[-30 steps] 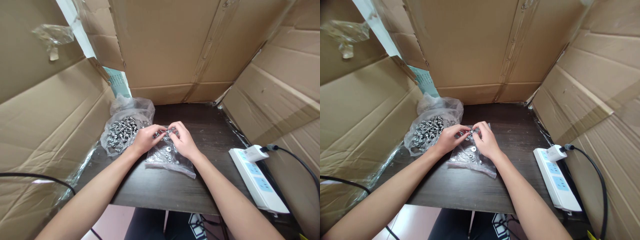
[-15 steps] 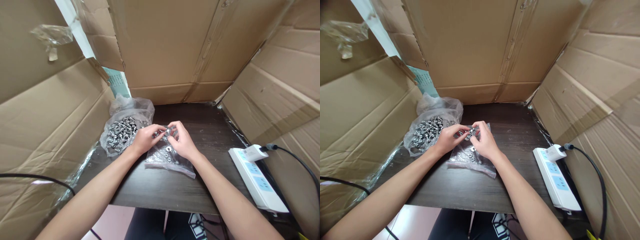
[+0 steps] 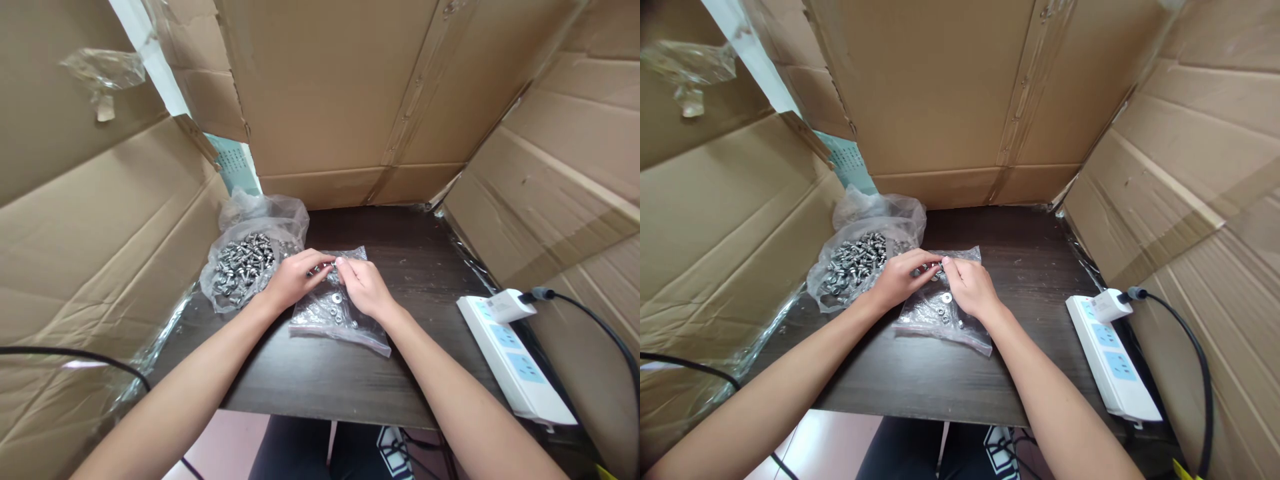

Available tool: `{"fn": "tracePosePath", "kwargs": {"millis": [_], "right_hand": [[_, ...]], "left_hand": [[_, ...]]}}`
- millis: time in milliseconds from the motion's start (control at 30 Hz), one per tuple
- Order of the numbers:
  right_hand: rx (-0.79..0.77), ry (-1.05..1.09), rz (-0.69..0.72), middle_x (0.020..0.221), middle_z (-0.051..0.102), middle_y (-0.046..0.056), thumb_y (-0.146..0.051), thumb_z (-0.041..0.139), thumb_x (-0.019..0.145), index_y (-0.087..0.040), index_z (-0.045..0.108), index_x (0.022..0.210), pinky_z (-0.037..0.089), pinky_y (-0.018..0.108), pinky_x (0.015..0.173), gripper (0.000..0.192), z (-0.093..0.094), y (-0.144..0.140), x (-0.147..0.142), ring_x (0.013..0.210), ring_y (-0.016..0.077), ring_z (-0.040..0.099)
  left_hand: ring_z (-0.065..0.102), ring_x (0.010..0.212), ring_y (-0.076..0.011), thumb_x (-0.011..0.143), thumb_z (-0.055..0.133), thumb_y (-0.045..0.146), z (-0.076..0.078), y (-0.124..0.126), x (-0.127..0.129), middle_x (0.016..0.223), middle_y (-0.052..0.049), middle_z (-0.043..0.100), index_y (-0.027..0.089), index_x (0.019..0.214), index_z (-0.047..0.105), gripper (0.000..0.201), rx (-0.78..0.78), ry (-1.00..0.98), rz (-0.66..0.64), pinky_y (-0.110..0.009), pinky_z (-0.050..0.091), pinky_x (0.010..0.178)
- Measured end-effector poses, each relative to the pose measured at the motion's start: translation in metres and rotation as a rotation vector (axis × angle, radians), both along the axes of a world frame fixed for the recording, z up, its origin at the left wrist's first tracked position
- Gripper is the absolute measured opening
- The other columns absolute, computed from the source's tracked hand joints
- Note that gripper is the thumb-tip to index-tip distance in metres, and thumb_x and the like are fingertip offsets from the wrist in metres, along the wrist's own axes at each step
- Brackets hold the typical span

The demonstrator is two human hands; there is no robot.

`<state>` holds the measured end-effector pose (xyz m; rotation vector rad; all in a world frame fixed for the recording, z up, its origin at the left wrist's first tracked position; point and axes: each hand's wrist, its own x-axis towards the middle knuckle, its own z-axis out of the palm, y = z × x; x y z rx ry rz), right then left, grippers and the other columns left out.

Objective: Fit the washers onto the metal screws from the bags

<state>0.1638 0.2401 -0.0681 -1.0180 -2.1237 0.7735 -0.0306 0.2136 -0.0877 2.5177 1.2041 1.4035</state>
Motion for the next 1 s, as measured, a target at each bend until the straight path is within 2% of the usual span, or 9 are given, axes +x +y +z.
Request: {"fn": "tracePosePath", "kwargs": {"millis": [100, 167, 333, 500, 633, 700, 800, 867, 1000], "right_hand": [[0.030, 0.009, -0.022, 0.078, 0.060, 0.001, -0.032, 0.046, 0.097, -0.023, 0.048, 0.076, 0.038, 0.030, 0.069, 0.023, 0.0009, 0.0000, 0.0005, 0.073, 0.0186, 0.056], [0.038, 0.017, -0.014, 0.078, 0.059, 0.000, -0.029, 0.047, 0.094, -0.023, 0.047, 0.078, 0.038, 0.030, 0.069, 0.018, 0.0009, 0.0005, 0.0003, 0.072, 0.0181, 0.054], [-0.016, -0.022, 0.010, 0.066, 0.055, 0.001, -0.041, 0.035, 0.103, -0.023, 0.045, 0.069, 0.035, 0.031, 0.065, 0.040, -0.0006, 0.0006, 0.0002, 0.064, 0.0178, 0.052], [0.033, 0.038, -0.015, 0.077, 0.060, 0.001, -0.033, 0.046, 0.097, -0.023, 0.050, 0.079, 0.038, 0.030, 0.067, 0.020, -0.0001, 0.0001, 0.0008, 0.072, 0.0185, 0.056], [0.014, 0.013, -0.010, 0.065, 0.053, 0.000, -0.039, 0.040, 0.101, -0.023, 0.047, 0.070, 0.035, 0.030, 0.064, 0.036, -0.0002, 0.0005, 0.0009, 0.063, 0.0175, 0.051], [0.005, 0.013, -0.025, 0.066, 0.055, 0.001, -0.042, 0.038, 0.102, -0.023, 0.047, 0.069, 0.035, 0.031, 0.065, 0.039, 0.0004, 0.0002, 0.0010, 0.064, 0.0178, 0.053], [0.022, 0.080, -0.028, 0.074, 0.058, 0.000, -0.034, 0.046, 0.097, -0.023, 0.050, 0.079, 0.038, 0.029, 0.067, 0.021, 0.0022, -0.0004, 0.0009, 0.069, 0.0177, 0.054], [0.019, 0.097, -0.014, 0.072, 0.055, -0.001, -0.032, 0.048, 0.095, -0.023, 0.050, 0.079, 0.037, 0.029, 0.065, 0.018, 0.0028, 0.0000, 0.0009, 0.067, 0.0170, 0.052], [-0.003, 0.029, -0.034, 0.062, 0.049, 0.000, -0.042, 0.038, 0.102, -0.023, 0.045, 0.067, 0.034, 0.030, 0.063, 0.040, 0.0013, 0.0015, 0.0013, 0.060, 0.0168, 0.049]], "left_hand": [[0.073, 0.091, -0.0151, 0.100, 0.062, 0.020, -0.0002, 0.0012, 0.0001, 0.102, -0.008, 0.075, 0.016, 0.114, 0.072, 0.017, 0.039, -0.026, -0.019, -0.025, 0.061, 0.079], [0.073, 0.093, -0.0152, 0.100, 0.062, 0.018, -0.0010, 0.0015, 0.0000, 0.105, -0.008, 0.074, 0.017, 0.117, 0.073, 0.020, 0.055, -0.031, -0.034, -0.026, 0.061, 0.081], [0.072, 0.096, -0.0161, 0.101, 0.059, 0.017, -0.0012, 0.0008, 0.0000, 0.106, -0.008, 0.072, 0.020, 0.121, 0.072, 0.024, 0.040, -0.006, -0.036, -0.028, 0.062, 0.084], [0.072, 0.094, -0.0154, 0.100, 0.061, 0.018, 0.0016, -0.0017, 0.0018, 0.105, -0.008, 0.073, 0.019, 0.117, 0.072, 0.020, 0.012, -0.024, -0.020, -0.026, 0.061, 0.081], [0.072, 0.092, -0.0152, 0.099, 0.063, 0.016, 0.0031, -0.0025, 0.0031, 0.102, -0.007, 0.074, 0.017, 0.113, 0.072, 0.017, 0.012, -0.023, -0.030, -0.025, 0.061, 0.082], [0.072, 0.093, -0.0151, 0.098, 0.063, 0.015, 0.0031, -0.0023, 0.0035, 0.102, -0.007, 0.074, 0.016, 0.113, 0.072, 0.017, 0.031, -0.029, -0.030, -0.025, 0.061, 0.082], [0.073, 0.093, -0.0150, 0.099, 0.063, 0.016, 0.0027, -0.0019, 0.0040, 0.103, -0.007, 0.074, 0.017, 0.114, 0.072, 0.018, 0.049, -0.041, -0.031, -0.025, 0.061, 0.082], [0.073, 0.091, -0.0149, 0.099, 0.063, 0.017, 0.0026, -0.0018, 0.0042, 0.102, -0.007, 0.074, 0.017, 0.114, 0.072, 0.017, 0.052, -0.044, -0.037, -0.025, 0.061, 0.081], [0.072, 0.089, -0.0152, 0.099, 0.064, 0.018, 0.0032, -0.0014, 0.0043, 0.099, -0.007, 0.075, 0.016, 0.111, 0.072, 0.014, 0.052, -0.036, -0.034, -0.026, 0.060, 0.082]]}}
